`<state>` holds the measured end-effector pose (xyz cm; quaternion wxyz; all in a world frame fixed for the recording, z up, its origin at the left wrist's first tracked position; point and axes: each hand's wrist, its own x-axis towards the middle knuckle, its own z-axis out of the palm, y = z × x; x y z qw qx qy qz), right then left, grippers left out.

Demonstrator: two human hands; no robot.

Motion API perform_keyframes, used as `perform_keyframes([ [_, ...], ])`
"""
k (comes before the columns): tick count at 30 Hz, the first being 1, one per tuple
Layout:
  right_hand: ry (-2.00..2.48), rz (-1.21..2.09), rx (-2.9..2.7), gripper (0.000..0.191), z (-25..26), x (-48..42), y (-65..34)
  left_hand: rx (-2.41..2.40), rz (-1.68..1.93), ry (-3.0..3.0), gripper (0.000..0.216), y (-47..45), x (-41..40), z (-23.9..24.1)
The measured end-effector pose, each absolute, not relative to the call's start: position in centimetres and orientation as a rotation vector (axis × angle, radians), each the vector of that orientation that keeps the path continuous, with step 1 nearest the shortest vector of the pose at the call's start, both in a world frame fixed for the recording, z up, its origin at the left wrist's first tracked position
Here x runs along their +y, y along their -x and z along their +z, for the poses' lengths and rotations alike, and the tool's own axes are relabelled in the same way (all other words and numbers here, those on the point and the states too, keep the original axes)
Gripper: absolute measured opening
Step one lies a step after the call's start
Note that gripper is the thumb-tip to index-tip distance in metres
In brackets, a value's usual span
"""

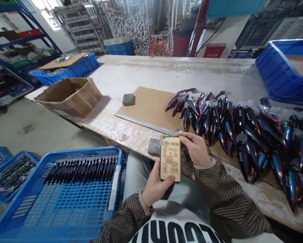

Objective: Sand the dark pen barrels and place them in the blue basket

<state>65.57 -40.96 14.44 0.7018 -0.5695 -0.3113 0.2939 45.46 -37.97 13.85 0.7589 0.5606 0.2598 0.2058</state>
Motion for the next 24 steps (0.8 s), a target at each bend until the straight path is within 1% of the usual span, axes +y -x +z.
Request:
perform_keyframes([
  [12,1.308,0.661,-0.679,0.032,14.2,-41.0,-65.7,0.663,0.481,-1.136,0.044,-45.4,-37.5,14.1],
  [18,1.298,0.662,-0.683,0.031,14.3,-40.9,-65.7,0.733,0.47,-1.1,0.046,-45.4,-37.0,13.8],
  [24,1.303,0.671,-0.695,0.032,14.4,-40.9,-65.6,0.717,0.459,-1.1,0.042,-45.5,-36.6,13.8],
])
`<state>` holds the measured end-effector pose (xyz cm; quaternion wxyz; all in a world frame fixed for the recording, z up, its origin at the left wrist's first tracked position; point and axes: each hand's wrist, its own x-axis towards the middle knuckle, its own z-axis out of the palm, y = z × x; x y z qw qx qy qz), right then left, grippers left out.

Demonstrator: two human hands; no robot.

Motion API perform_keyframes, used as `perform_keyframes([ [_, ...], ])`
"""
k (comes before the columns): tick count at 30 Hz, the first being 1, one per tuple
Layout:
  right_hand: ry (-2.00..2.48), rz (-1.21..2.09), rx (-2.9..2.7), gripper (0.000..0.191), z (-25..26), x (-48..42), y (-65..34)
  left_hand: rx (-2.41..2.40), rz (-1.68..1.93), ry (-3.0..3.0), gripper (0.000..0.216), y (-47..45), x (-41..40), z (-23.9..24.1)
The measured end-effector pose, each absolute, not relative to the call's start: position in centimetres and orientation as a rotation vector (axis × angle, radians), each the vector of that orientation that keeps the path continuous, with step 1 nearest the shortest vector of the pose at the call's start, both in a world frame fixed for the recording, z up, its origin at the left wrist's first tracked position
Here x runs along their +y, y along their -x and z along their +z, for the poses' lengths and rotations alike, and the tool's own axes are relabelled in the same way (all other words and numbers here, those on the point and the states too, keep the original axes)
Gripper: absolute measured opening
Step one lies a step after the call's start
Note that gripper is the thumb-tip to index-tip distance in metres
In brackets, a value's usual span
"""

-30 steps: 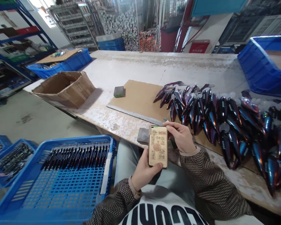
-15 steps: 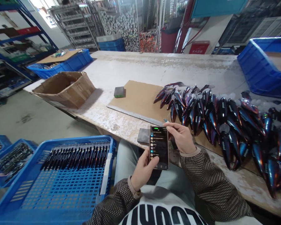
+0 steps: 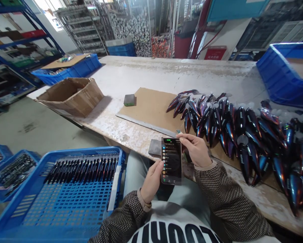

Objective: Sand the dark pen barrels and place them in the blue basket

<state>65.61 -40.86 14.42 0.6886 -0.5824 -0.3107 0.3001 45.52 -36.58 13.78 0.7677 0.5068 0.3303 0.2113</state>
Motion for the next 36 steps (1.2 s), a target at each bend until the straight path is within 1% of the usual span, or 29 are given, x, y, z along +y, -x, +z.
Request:
perform_keyframes([
  [17,1.313,0.707,-0.702,0.035,14.7,-40.9,-65.2,0.777,0.48,-1.069,0.046,-46.3,-36.0,15.0],
  [24,1.274,0.725,-0.725,0.03,14.7,-40.9,-65.1,0.805,0.506,-1.049,0.046,-46.8,-35.4,15.8],
  [32,1.305,0.732,-0.776,0.033,14.8,-41.0,-65.0,0.822,0.548,-1.061,0.039,-48.3,-34.0,16.3],
  [36,1.312,0.725,-0.801,0.033,15.1,-41.0,-64.9,0.78,0.559,-1.135,0.039,-49.1,-33.6,16.3],
])
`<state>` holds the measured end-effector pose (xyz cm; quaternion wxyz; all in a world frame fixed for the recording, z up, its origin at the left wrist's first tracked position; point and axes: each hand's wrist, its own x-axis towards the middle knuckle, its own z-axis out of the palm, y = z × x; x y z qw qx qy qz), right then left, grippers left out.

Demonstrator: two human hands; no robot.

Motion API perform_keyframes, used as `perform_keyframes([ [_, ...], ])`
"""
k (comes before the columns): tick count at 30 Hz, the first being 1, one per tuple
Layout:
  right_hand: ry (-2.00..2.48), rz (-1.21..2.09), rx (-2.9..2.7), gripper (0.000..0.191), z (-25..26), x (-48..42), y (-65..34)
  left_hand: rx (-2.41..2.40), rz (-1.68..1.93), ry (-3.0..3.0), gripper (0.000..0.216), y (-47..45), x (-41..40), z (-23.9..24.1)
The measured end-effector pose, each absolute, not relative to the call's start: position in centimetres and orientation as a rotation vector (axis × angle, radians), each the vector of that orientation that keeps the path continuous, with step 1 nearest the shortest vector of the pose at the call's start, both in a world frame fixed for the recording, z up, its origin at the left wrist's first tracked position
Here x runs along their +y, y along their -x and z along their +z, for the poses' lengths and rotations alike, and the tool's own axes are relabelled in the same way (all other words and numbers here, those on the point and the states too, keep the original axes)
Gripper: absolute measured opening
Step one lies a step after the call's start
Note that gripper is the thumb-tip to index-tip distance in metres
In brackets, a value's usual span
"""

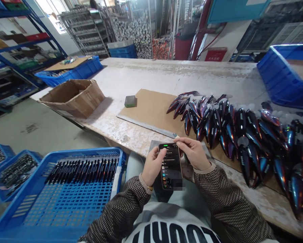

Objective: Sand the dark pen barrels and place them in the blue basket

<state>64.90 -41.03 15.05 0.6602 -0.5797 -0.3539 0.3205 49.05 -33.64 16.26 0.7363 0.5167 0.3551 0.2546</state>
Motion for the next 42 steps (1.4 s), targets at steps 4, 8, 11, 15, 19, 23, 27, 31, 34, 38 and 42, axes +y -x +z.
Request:
perform_keyframes([
  [4,1.288,0.722,-0.814,0.029,15.0,-41.1,-64.9,0.769,0.575,-1.181,0.04,-49.2,-33.6,16.2],
  [8,1.29,0.72,-0.813,0.028,14.9,-41.1,-65.0,0.825,0.578,-1.085,0.036,-48.7,-33.9,15.8],
  [11,1.27,0.728,-0.799,0.027,14.8,-41.1,-65.0,0.82,0.538,-0.965,0.04,-47.9,-34.2,15.6],
  [15,1.247,0.731,-0.783,0.025,14.7,-41.0,-65.1,0.802,0.504,-0.882,0.046,-46.9,-34.8,15.5],
  [19,1.249,0.707,-0.753,0.025,14.6,-41.0,-65.2,0.824,0.44,-0.864,0.056,-46.0,-35.5,15.2],
  [23,1.258,0.692,-0.734,0.026,14.5,-41.1,-65.4,0.833,0.383,-0.839,0.058,-45.3,-36.2,14.7],
  [27,1.261,0.684,-0.718,0.026,14.3,-41.0,-65.5,0.804,0.326,-0.841,0.06,-44.8,-36.8,14.1],
  [31,1.258,0.68,-0.712,0.026,14.1,-41.0,-65.5,0.757,0.271,-0.856,0.06,-44.3,-37.3,14.0],
  [34,1.261,0.671,-0.711,0.026,14.0,-40.9,-65.5,0.748,0.244,-0.878,0.061,-44.0,-37.3,14.1],
  [38,1.265,0.674,-0.706,0.028,14.0,-40.9,-65.6,0.738,0.235,-0.899,0.059,-44.0,-37.3,14.1],
  [42,1.281,0.659,-0.706,0.029,13.9,-41.0,-65.6,0.748,0.224,-0.899,0.058,-44.1,-37.2,13.9],
])
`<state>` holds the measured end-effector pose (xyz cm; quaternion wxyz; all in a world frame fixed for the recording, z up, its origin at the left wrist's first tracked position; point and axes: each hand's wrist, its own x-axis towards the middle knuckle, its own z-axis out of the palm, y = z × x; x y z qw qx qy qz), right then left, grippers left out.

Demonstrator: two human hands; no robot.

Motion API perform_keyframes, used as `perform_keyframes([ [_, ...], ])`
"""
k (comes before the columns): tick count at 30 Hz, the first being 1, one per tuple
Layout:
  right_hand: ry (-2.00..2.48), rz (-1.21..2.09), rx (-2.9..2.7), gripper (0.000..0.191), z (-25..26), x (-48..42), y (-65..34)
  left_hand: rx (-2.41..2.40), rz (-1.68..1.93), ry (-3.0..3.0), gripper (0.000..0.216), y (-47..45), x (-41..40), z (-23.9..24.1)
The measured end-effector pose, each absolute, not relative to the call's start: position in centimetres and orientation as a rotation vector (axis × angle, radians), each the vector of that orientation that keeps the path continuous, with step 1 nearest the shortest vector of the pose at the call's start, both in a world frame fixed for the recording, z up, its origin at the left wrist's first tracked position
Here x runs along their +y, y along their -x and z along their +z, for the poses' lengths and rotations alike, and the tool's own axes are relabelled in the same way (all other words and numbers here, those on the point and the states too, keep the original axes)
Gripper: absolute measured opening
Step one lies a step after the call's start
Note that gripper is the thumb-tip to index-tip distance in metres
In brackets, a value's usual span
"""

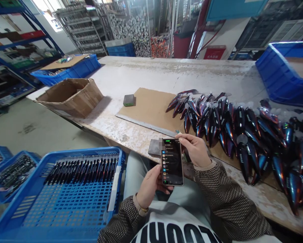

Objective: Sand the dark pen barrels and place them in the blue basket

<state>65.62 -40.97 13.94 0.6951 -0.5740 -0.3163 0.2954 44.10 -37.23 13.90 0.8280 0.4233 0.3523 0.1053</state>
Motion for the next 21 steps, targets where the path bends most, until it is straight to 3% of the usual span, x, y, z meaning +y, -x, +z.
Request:
perform_keyframes([
  [21,1.342,0.545,-0.756,0.023,13.83,-40.79,-65.83,0.741,0.222,-0.932,0.057,-44.17,-37.14,13.86],
])
